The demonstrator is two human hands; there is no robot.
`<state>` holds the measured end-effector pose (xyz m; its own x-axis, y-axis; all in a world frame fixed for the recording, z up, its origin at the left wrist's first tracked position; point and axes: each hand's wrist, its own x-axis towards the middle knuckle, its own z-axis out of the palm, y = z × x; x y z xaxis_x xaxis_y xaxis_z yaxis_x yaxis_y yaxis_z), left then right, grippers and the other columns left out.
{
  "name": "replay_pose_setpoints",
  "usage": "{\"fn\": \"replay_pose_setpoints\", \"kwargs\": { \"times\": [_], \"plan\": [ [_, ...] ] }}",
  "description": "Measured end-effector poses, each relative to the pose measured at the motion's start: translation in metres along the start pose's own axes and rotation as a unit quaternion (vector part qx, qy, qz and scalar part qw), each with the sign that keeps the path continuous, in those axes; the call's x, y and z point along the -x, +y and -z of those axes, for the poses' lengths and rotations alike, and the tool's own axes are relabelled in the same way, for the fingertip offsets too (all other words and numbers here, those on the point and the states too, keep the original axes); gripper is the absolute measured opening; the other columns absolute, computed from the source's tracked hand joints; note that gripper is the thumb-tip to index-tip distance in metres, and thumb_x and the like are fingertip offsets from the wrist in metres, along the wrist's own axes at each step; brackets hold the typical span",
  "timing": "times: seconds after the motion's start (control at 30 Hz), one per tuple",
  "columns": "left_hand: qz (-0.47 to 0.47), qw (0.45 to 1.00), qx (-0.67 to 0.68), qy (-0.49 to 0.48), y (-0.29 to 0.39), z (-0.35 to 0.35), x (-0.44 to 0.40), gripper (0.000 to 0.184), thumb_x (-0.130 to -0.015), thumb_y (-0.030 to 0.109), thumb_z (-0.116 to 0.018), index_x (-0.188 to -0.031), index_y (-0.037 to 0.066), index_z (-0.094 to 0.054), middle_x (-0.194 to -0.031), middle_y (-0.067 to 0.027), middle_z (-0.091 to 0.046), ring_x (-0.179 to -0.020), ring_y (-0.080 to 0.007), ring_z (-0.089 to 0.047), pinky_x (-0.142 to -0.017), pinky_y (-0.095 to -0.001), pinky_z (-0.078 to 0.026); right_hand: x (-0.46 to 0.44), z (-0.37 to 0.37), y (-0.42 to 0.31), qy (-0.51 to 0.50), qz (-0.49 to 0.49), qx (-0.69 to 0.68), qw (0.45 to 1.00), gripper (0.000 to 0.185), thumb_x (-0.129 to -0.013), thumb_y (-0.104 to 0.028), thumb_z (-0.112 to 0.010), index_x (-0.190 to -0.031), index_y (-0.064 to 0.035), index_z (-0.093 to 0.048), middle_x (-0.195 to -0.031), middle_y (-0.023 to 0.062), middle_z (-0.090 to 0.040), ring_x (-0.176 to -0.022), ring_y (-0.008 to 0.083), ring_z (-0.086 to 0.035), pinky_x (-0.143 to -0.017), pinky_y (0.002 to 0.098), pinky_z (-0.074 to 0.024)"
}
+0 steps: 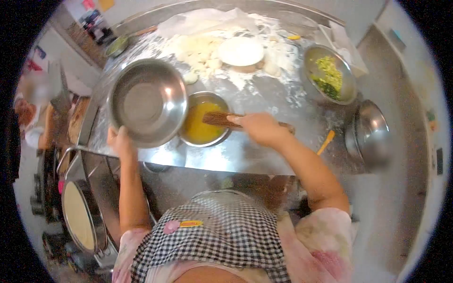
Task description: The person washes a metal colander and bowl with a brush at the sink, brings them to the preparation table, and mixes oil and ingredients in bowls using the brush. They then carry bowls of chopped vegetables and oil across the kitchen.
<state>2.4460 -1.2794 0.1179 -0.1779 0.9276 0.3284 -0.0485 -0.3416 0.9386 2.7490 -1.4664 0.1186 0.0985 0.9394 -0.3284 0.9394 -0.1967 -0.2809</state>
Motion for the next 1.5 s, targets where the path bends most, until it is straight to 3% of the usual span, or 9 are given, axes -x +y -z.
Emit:
{"fn": "replay_pose_setpoints", "kwargs": {
  "times": [0.17,0.23,0.73,0.93,1.07,1.13,1.23,1.43,1.5],
  "plan": [
    [-0.106,0.993,-0.04,-0.029,-0.003,-0.021,0.001,0.028,-0.064,-0.002,-0.05,-0.058,0.009,-0.025,-0.058,0.0033,-0.024,-0.056,-0.0076,-0.022,-0.047,-0.0255,-0.021,-0.005,0.016,-0.062,0.002,0.121,0.16,0.98,0.054,-0.081,-0.003,-0.043,-0.129,-0.0273,-0.044,-0.101,0.0173,-0.056,-0.078,0.0302,-0.061,-0.069,0.0379,-0.0495],
    [-0.124,0.988,-0.082,-0.048,0.007,-0.025,0.007,0.023,-0.068,-0.002,-0.05,-0.059,0.008,-0.032,-0.06,0.0047,-0.029,-0.056,-0.0052,-0.026,-0.048,-0.0226,-0.023,-0.014,0.011,-0.077,0.032,0.169,0.2,0.964,0.053,-0.081,-0.002,-0.043,-0.129,-0.0247,-0.045,-0.097,0.0156,-0.057,-0.075,0.0285,-0.061,-0.064,0.038,-0.05],
    [-0.008,1.0,-0.004,0.008,0.025,0.022,0.011,0.022,-0.067,-0.004,-0.046,-0.059,0.009,-0.031,-0.061,0.0063,-0.03,-0.058,-0.0043,-0.025,-0.05,-0.0202,-0.024,-0.033,0.032,-0.048,0.127,0.109,0.158,0.973,0.048,-0.083,-0.005,-0.043,-0.124,-0.0279,-0.048,-0.086,0.0135,-0.056,-0.077,0.0299,-0.06,-0.066,0.0383,-0.0483],
    [0.003,0.999,-0.02,0.034,-0.007,0.042,0.009,0.022,-0.067,-0.004,-0.046,-0.06,0.01,-0.031,-0.062,0.0059,-0.031,-0.058,-0.0041,-0.026,-0.05,-0.02,-0.024,-0.016,0.016,-0.019,0.004,0.022,0.163,0.986,0.047,-0.085,-0.006,-0.042,-0.124,-0.0298,-0.047,-0.086,0.0144,-0.057,-0.078,0.0307,-0.059,-0.066,0.0404,-0.0467],
    [0.008,0.999,-0.024,0.041,-0.011,0.038,0.008,0.024,-0.067,-0.003,-0.047,-0.06,0.01,-0.029,-0.061,0.0059,-0.029,-0.058,-0.0047,-0.025,-0.049,-0.021,-0.023,-0.007,0.005,-0.011,0.033,0.029,0.128,0.991,0.03,-0.091,-0.022,-0.039,-0.118,-0.0228,-0.053,-0.086,0.0142,-0.059,-0.078,0.0318,-0.061,-0.065,0.0403,-0.048],
    [-0.023,0.998,-0.052,0.021,-0.009,0.033,0.006,0.024,-0.067,-0.003,-0.047,-0.059,0.01,-0.028,-0.061,0.0056,-0.027,-0.058,-0.005,-0.024,-0.049,-0.0216,-0.023,-0.004,0.008,-0.017,0.043,0.052,0.151,0.986,0.031,-0.091,-0.02,-0.038,-0.119,-0.0209,-0.052,-0.086,0.0144,-0.059,-0.078,0.0317,-0.061,-0.066,0.0396,-0.0483],
    [-0.078,0.993,-0.092,-0.015,0.01,0.012,0.015,0.025,-0.067,-0.003,-0.048,-0.059,0.009,-0.027,-0.059,0.0049,-0.026,-0.057,-0.0055,-0.023,-0.048,-0.0228,-0.022,-0.009,0.019,-0.046,0.036,0.11,0.179,0.977,0.05,-0.083,-0.004,-0.044,-0.126,-0.0286,-0.046,-0.091,0.0149,-0.058,-0.078,0.0291,-0.061,-0.067,0.037,-0.0495],
    [-0.23,0.954,-0.172,-0.092,0.027,-0.015,0.029,0.028,-0.065,-0.002,-0.051,-0.058,0.007,-0.026,-0.056,-0.0011,-0.026,-0.054,-0.0094,-0.026,-0.046,-0.0269,-0.023,-0.037,0.022,-0.079,0.041,0.144,0.234,0.961,0.049,-0.084,-0.004,-0.043,-0.128,-0.0246,-0.045,-0.096,0.0129,-0.059,-0.077,0.0269,-0.062,-0.064,0.0369,-0.0503],
    [-0.123,0.983,-0.098,-0.094,0.04,-0.009,0.035,0.027,-0.067,-0.004,-0.052,-0.059,0.009,-0.03,-0.058,0.0042,-0.031,-0.054,-0.0063,-0.027,-0.046,-0.023,-0.025,-0.038,0.029,-0.069,0.035,0.109,0.222,0.968,0.048,-0.084,-0.004,-0.043,-0.128,-0.0241,-0.045,-0.097,0.0129,-0.059,-0.076,0.0276,-0.062,-0.063,0.0372,-0.0503]
  ]
}}
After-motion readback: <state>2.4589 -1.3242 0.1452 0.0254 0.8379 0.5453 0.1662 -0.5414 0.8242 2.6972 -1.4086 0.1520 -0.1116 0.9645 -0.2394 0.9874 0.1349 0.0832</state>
